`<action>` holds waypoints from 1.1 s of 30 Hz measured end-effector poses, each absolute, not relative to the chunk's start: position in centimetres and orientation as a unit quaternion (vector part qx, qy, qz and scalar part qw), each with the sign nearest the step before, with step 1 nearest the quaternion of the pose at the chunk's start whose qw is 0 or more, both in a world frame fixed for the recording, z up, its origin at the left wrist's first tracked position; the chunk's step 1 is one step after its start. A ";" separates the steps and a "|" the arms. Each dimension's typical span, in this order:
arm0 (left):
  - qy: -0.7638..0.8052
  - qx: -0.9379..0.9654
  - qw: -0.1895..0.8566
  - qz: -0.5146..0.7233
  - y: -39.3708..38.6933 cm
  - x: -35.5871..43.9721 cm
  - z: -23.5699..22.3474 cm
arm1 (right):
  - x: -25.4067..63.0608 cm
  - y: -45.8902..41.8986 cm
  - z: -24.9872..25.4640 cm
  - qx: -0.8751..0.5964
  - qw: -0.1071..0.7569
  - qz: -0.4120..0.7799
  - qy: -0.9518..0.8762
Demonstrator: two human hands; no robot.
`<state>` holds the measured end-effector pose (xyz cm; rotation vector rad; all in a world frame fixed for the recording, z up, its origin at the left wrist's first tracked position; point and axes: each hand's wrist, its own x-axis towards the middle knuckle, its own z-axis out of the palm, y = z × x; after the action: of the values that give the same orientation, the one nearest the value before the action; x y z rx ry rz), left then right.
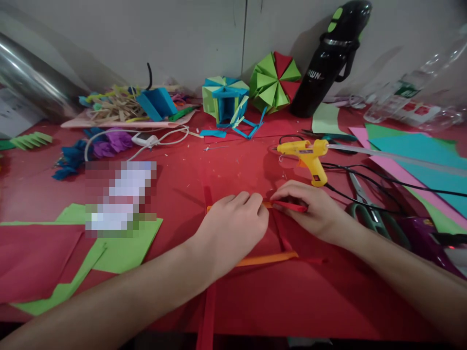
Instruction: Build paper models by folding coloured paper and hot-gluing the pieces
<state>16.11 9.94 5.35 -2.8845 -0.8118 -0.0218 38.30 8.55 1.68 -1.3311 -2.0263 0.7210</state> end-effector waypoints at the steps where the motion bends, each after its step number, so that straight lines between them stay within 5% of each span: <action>1: -0.268 -0.961 0.074 -0.009 9.9 16.1 5.2 | 38.3 8.5 1.6 -0.503 0.301 0.271 -0.764; 33: -0.339 -0.938 0.038 -0.060 6.0 16.2 4.3 | 38.3 8.6 0.9 -0.518 0.325 0.272 -0.742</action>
<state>16.18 6.05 4.27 -2.8771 -1.0403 -0.1849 38.34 8.61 0.89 -1.3591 -1.9464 0.7143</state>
